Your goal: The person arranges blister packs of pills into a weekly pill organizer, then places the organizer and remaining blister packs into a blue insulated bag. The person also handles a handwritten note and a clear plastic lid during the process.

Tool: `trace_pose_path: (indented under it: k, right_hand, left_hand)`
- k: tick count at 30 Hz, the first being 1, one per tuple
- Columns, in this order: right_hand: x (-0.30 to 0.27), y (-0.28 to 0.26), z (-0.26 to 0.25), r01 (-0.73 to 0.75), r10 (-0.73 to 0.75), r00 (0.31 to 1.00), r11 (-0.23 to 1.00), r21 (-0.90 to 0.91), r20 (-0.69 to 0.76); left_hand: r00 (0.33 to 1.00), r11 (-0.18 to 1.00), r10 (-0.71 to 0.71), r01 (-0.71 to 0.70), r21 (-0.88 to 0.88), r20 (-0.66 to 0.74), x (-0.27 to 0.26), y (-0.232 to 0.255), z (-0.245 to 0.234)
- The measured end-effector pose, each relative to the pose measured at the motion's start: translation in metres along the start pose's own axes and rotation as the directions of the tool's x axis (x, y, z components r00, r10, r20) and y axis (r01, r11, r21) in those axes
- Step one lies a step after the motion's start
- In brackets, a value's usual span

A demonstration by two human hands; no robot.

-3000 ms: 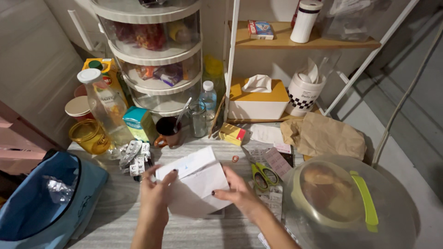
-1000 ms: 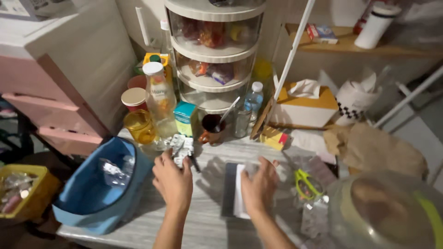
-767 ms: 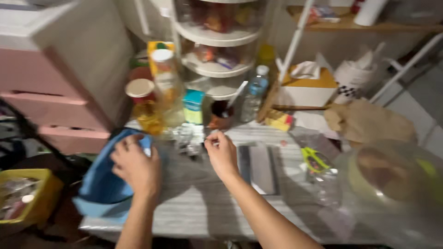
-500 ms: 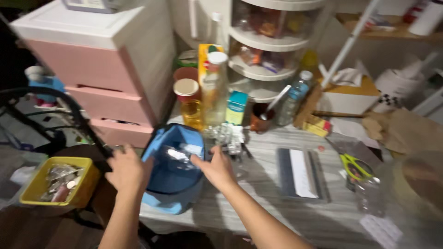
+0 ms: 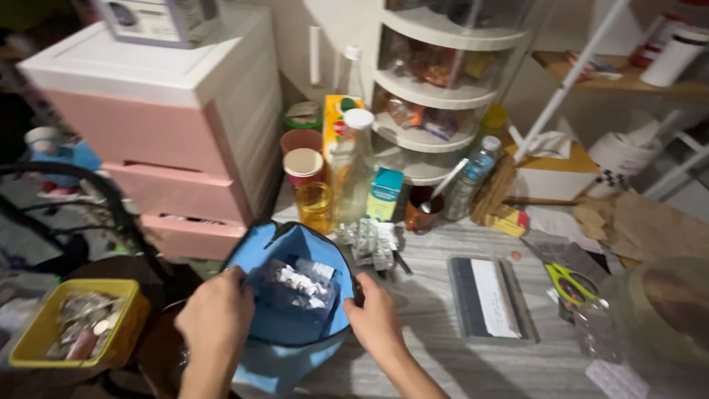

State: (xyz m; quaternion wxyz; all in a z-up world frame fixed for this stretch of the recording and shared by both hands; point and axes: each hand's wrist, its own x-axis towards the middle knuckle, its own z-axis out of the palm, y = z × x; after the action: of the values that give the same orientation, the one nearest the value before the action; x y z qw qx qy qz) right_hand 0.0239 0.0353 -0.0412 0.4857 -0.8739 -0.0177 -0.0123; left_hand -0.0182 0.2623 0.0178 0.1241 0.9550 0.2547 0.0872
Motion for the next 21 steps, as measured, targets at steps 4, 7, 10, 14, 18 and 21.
trace_pose_path:
  k: [4, 7, 10, 14, 18, 21]
  right_hand:
    - [-0.03, -0.006, -0.04, -0.034, 0.042, 0.996, 0.994, 0.105, -0.073]
    - [-0.057, 0.009, -0.072, -0.133, 0.144, 0.982, 0.987, 0.09, -0.121]
    - [-0.066, 0.038, -0.112, -0.185, 0.175, 0.957, 0.983, -0.021, -0.233]
    - [-0.066, 0.072, -0.15, 0.0, -0.065, 0.916, 0.987, -0.162, -0.396]
    - [-0.061, 0.078, -0.159, -0.11, 0.083, 0.967, 0.989, -0.102, -0.241]
    - [-0.058, 0.076, -0.16, -0.001, -0.065, 0.957, 0.973, -0.229, -0.281]
  left_hand:
    - [0.993, 0.989, 0.121, -0.118, -0.094, 0.017, -0.016, 0.033, -0.037]
    - [0.945, 0.93, 0.324, -0.327, -0.167, -0.048, -0.017, 0.062, -0.033]
    - [0.877, 0.853, 0.48, -0.475, -0.215, -0.031, -0.014, 0.093, -0.009]
    - [0.806, 0.817, 0.572, -0.544, -0.19, 0.153, -0.016, 0.125, 0.027]
    - [0.764, 0.726, 0.645, -0.606, -0.326, 0.015, -0.031, 0.145, 0.053]
    - [0.805, 0.76, 0.593, -0.546, -0.352, 0.031, -0.04, 0.158, 0.061]
